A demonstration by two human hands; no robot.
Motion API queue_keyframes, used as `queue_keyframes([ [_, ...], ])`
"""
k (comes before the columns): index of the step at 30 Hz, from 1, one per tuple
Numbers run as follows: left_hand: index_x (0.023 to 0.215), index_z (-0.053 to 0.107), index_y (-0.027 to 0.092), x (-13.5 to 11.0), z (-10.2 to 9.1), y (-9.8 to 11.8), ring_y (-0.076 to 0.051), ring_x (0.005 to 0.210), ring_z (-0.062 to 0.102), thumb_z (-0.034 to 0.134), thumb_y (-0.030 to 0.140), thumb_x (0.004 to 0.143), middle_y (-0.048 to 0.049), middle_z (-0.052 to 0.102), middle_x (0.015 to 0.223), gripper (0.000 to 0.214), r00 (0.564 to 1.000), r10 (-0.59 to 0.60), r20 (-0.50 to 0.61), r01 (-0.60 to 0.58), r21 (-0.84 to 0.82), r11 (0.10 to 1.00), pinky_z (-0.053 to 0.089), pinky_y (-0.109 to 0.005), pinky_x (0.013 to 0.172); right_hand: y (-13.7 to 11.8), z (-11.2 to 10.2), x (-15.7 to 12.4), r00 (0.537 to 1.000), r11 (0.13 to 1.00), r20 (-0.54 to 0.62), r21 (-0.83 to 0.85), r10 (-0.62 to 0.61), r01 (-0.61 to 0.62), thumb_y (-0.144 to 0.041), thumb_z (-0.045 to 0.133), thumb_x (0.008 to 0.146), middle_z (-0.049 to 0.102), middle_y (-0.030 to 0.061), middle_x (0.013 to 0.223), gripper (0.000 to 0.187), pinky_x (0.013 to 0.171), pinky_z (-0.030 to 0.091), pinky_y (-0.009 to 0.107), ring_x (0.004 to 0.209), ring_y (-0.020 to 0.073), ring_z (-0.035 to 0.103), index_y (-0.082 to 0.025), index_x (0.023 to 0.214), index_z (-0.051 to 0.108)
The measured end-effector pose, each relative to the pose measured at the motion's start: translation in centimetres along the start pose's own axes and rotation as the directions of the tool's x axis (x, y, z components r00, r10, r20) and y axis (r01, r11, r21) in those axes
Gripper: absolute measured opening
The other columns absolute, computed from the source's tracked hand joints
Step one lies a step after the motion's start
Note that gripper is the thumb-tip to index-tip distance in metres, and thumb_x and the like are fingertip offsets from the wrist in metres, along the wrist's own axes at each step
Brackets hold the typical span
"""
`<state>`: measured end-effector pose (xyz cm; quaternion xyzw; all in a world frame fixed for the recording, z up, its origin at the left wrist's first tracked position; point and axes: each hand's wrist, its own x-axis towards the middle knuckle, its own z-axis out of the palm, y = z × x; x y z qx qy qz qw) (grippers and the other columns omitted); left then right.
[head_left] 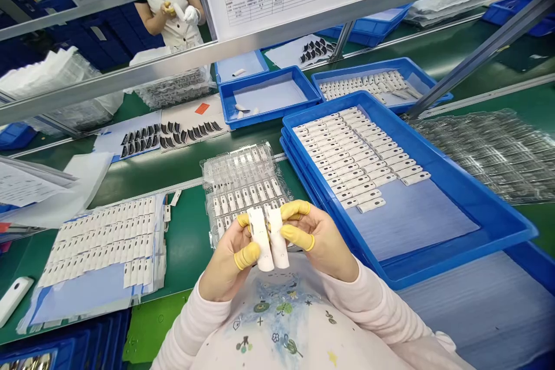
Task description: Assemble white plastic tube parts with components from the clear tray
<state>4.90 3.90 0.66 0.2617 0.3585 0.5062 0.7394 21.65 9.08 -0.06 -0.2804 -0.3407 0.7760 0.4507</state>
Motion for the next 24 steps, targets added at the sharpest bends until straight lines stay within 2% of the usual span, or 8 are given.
queue_keyframes([
  [4,0.116,0.065,0.021,-0.1,-0.34,-0.17,-0.028,0.105,0.069,0.084,0.042,0.073,-0.0102,0.073,0.112,0.051,1.0,0.008,-0.007,-0.008,-0.004,1.0,0.054,-0.04,0.091,-0.13,0.63,0.07,0.992,0.988,0.01,0.091,0.128,-0.128,-0.035,0.091,0.066,0.071,-0.001,0.071,0.03,0.051,0.054,0.02,0.056,0.011,0.066,-0.019,0.082,0.071],
  [12,0.115,0.066,0.019,0.05,-0.3,0.34,-0.027,0.089,0.074,0.086,0.043,0.07,-0.0093,0.077,0.099,0.055,0.999,-0.032,-0.025,0.031,-0.026,0.999,0.057,-0.038,0.084,0.23,0.76,0.37,0.976,0.955,0.0,0.206,0.217,-0.212,-0.032,0.092,0.065,0.071,-0.0016,0.07,0.03,0.053,0.057,0.019,0.058,0.0099,0.066,-0.017,0.08,0.071],
  [17,0.116,0.066,0.019,-0.07,-0.28,0.19,-0.025,0.086,0.073,0.084,0.042,0.073,-0.0088,0.077,0.099,0.052,0.999,-0.028,-0.023,0.028,-0.029,0.999,0.056,-0.036,0.082,0.34,0.7,0.15,0.981,0.96,0.0,0.202,0.196,-0.192,-0.034,0.09,0.068,0.07,-0.0014,0.072,0.029,0.053,0.056,0.018,0.059,0.0092,0.065,-0.017,0.081,0.071],
  [20,0.118,0.066,0.02,-0.15,-0.3,0.11,-0.025,0.088,0.073,0.083,0.041,0.075,-0.0093,0.076,0.102,0.051,0.999,-0.027,-0.026,0.027,-0.028,0.999,0.056,-0.036,0.082,0.39,0.58,-0.13,0.988,0.975,0.043,0.164,0.146,-0.151,-0.039,0.089,0.07,0.07,-0.0004,0.077,0.034,0.059,0.056,0.021,0.065,0.0112,0.066,-0.019,0.09,0.07],
  [24,0.118,0.066,0.02,-0.17,-0.39,0.07,-0.024,0.089,0.072,0.081,0.04,0.078,-0.0092,0.075,0.102,0.047,1.0,-0.016,-0.022,0.015,-0.031,0.999,0.056,-0.037,0.083,0.57,0.34,-0.42,0.994,0.99,0.098,0.12,0.055,-0.067,-0.028,0.092,0.065,0.07,0.0003,0.089,0.043,0.069,0.056,0.021,0.081,0.0123,0.066,-0.021,0.099,0.068],
])
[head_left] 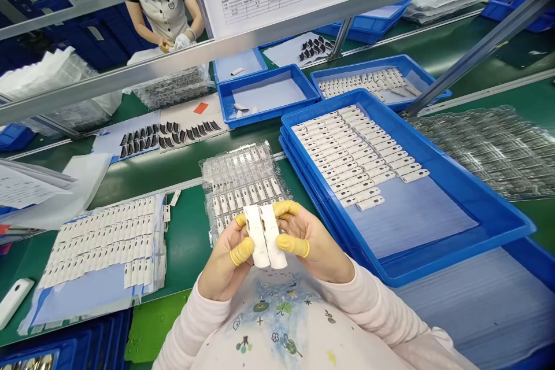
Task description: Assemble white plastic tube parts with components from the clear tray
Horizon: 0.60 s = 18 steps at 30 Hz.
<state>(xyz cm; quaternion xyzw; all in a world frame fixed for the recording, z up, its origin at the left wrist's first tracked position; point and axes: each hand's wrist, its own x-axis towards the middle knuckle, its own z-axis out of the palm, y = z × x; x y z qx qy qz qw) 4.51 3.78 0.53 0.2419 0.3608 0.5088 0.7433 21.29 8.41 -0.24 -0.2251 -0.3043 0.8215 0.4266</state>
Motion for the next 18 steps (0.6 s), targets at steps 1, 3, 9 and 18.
queue_keyframes([
  [1,0.118,0.066,0.02,0.0,-0.03,0.0,-0.025,0.089,0.072,0.08,0.04,0.078,-0.009,0.075,0.101,0.046,1.0,0.003,0.005,-0.003,-0.001,1.0,0.056,-0.037,0.083,0.03,-0.04,-0.03,1.0,1.0,0.001,-0.013,-0.003,0.003,-0.027,0.091,0.068,0.07,0.0006,0.091,0.04,0.069,0.056,0.022,0.081,0.0121,0.066,-0.021,0.1,0.068],
  [3,0.117,0.066,0.021,0.0,-0.04,-0.01,-0.025,0.09,0.072,0.08,0.04,0.079,-0.0086,0.075,0.1,0.045,1.0,0.008,0.018,-0.008,-0.006,1.0,0.055,-0.038,0.084,0.06,-0.08,-0.05,1.0,0.999,-0.011,-0.03,0.014,-0.015,-0.029,0.084,0.078,0.071,0.0014,0.09,0.029,0.067,0.055,0.022,0.077,0.0114,0.066,-0.022,0.1,0.068],
  [9,0.119,0.066,0.02,0.01,0.22,0.05,-0.026,0.093,0.072,0.08,0.04,0.078,-0.0113,0.075,0.107,0.048,1.0,0.008,-0.002,-0.008,0.006,1.0,0.055,-0.036,0.08,-0.01,-0.23,0.04,0.998,0.999,-0.047,-0.018,0.038,-0.039,-0.036,0.078,0.082,0.074,0.0034,0.09,0.024,0.068,0.057,0.024,0.077,0.0128,0.068,-0.021,0.101,0.073],
  [18,0.116,0.067,0.022,-0.32,0.19,-0.11,-0.021,0.085,0.071,0.076,0.04,0.083,-0.0069,0.075,0.097,0.039,0.999,0.052,-0.008,-0.051,0.054,0.997,0.056,-0.032,0.079,-0.5,0.12,0.08,0.997,0.997,0.026,0.049,0.066,-0.067,-0.035,0.088,0.071,0.072,0.0022,0.088,0.04,0.067,0.052,0.022,0.076,0.0124,0.066,-0.02,0.102,0.067],
])
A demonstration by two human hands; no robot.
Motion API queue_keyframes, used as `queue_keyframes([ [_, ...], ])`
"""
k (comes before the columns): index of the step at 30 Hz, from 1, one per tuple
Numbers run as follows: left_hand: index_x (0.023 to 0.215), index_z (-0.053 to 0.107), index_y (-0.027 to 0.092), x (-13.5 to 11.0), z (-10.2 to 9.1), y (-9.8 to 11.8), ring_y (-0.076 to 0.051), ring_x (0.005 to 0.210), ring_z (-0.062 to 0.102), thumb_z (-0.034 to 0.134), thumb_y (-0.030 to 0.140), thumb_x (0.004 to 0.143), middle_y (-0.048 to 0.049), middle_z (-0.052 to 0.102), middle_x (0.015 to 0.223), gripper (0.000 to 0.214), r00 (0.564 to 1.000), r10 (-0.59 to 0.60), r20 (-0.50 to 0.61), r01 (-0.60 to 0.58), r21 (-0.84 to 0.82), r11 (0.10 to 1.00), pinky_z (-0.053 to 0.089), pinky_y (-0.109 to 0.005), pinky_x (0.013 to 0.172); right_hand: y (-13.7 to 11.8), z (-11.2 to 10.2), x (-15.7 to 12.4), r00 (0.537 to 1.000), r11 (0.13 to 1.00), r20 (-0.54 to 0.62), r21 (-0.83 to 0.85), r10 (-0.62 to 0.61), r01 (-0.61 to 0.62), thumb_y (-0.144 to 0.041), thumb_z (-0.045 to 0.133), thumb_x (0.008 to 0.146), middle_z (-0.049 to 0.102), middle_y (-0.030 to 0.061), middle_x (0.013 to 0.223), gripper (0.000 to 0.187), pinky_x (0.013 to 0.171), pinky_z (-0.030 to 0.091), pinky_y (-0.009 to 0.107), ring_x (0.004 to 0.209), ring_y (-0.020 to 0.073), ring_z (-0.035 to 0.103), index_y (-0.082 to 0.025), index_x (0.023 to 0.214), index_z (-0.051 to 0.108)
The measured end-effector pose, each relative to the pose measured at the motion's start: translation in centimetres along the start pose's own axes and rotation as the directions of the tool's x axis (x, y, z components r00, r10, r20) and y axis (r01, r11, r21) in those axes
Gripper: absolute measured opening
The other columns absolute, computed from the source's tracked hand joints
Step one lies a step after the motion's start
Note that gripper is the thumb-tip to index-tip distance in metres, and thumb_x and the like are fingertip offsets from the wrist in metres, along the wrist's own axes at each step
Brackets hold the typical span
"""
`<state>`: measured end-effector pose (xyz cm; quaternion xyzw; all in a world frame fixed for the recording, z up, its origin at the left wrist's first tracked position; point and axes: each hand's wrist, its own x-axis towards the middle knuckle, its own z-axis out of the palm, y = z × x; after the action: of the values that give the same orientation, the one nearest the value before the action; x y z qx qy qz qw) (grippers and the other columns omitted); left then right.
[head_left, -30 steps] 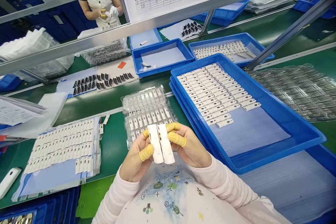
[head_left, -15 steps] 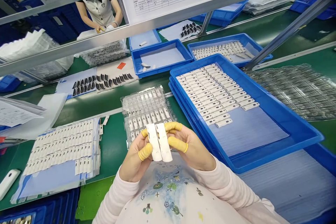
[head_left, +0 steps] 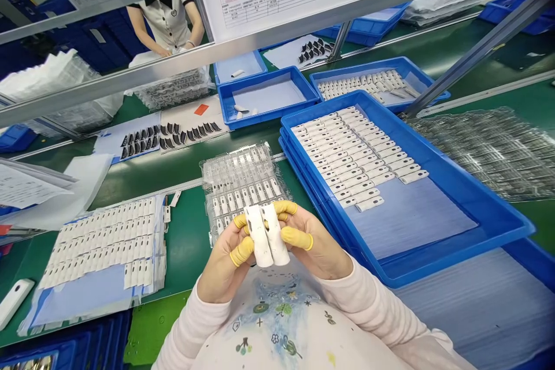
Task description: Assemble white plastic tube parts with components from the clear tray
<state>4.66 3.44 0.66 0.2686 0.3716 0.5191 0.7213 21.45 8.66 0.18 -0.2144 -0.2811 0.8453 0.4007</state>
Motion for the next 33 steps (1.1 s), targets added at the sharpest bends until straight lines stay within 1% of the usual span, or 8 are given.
queue_keyframes([
  [4,0.107,0.07,0.022,-0.1,0.2,0.2,-0.016,0.075,0.068,0.083,0.039,0.076,-0.0021,0.072,0.084,0.038,0.998,0.057,-0.011,-0.057,0.034,0.998,0.055,-0.026,0.071,0.2,-0.6,0.1,0.995,0.993,0.024,0.064,0.101,-0.102,-0.027,0.089,0.067,0.07,0.0003,0.087,0.044,0.065,0.049,0.021,0.073,0.0117,0.065,-0.02,0.102,0.062],
  [8,0.098,0.07,0.023,-0.2,0.0,0.4,-0.01,0.069,0.064,0.085,0.035,0.074,0.0011,0.071,0.084,0.032,0.992,0.115,-0.048,-0.114,0.014,0.993,0.052,-0.019,0.066,0.3,-1.1,0.3,0.988,0.981,0.055,0.117,0.147,-0.153,-0.026,0.086,0.068,0.069,0.0,0.084,0.043,0.064,0.048,0.022,0.07,0.0119,0.064,-0.018,0.104,0.063],
  [13,0.089,0.068,0.021,-0.2,0.1,0.2,-0.014,0.065,0.065,0.085,0.039,0.073,0.0004,0.07,0.077,0.03,0.987,0.144,-0.074,-0.136,0.109,0.985,0.053,-0.025,0.062,0.8,-1.5,0.9,0.986,0.972,0.137,0.2,0.1,-0.127,-0.025,0.082,0.068,0.064,-0.0035,0.072,0.034,0.058,0.044,0.021,0.061,0.011,0.058,-0.018,0.095,0.063],
  [17,0.088,0.07,0.02,-0.2,0.2,-0.2,-0.014,0.061,0.064,0.082,0.042,0.077,-0.0016,0.071,0.074,0.027,0.987,0.14,-0.079,-0.125,0.176,0.976,0.053,-0.026,0.059,1.4,-1.8,1.3,0.982,0.974,0.158,0.182,0.106,-0.135,-0.027,0.081,0.066,0.066,-0.0022,0.075,0.033,0.06,0.047,0.024,0.064,0.0135,0.062,-0.019,0.091,0.061],
  [23,0.089,0.073,0.018,-0.4,0.0,-0.2,-0.014,0.058,0.064,0.077,0.043,0.082,-0.0031,0.073,0.075,0.027,0.992,0.085,-0.097,-0.067,0.175,0.982,0.054,-0.027,0.056,1.3,-2.0,1.3,0.977,0.969,0.173,0.188,0.128,-0.16,-0.026,0.083,0.066,0.067,-0.002,0.076,0.037,0.061,0.047,0.024,0.064,0.0132,0.063,-0.019,0.094,0.06],
  [28,0.091,0.074,0.018,-0.4,0.3,0.1,-0.012,0.061,0.066,0.077,0.042,0.082,-0.002,0.074,0.076,0.026,0.99,0.069,-0.122,-0.058,0.089,0.994,0.054,-0.023,0.059,1.1,-1.9,1.2,0.976,0.967,0.168,0.19,0.139,-0.171,-0.026,0.085,0.064,0.071,-0.0004,0.082,0.042,0.062,0.049,0.023,0.067,0.0133,0.066,-0.019,0.099,0.062],
  [30,0.095,0.073,0.019,-0.4,0.4,0.3,-0.012,0.065,0.067,0.076,0.042,0.083,-0.0017,0.074,0.079,0.025,0.991,0.06,-0.122,-0.055,0.043,0.998,0.054,-0.022,0.062,1.1,-1.7,1.2,0.976,0.967,0.154,0.182,0.152,-0.18,-0.027,0.087,0.064,0.072,0.0004,0.085,0.045,0.064,0.05,0.023,0.069,0.0133,0.068,-0.019,0.101,0.062],
  [33,0.105,0.07,0.019,-0.3,0.5,0.5,-0.014,0.068,0.07,0.077,0.043,0.082,-0.0031,0.076,0.084,0.033,0.995,0.02,-0.101,-0.019,0.01,1.0,0.056,-0.023,0.065,1.0,-1.5,1.3,0.978,0.966,0.133,0.182,0.162,-0.185,-0.028,0.088,0.065,0.073,0.0014,0.087,0.047,0.067,0.053,0.024,0.072,0.014,0.069,-0.019,0.104,0.063],
])
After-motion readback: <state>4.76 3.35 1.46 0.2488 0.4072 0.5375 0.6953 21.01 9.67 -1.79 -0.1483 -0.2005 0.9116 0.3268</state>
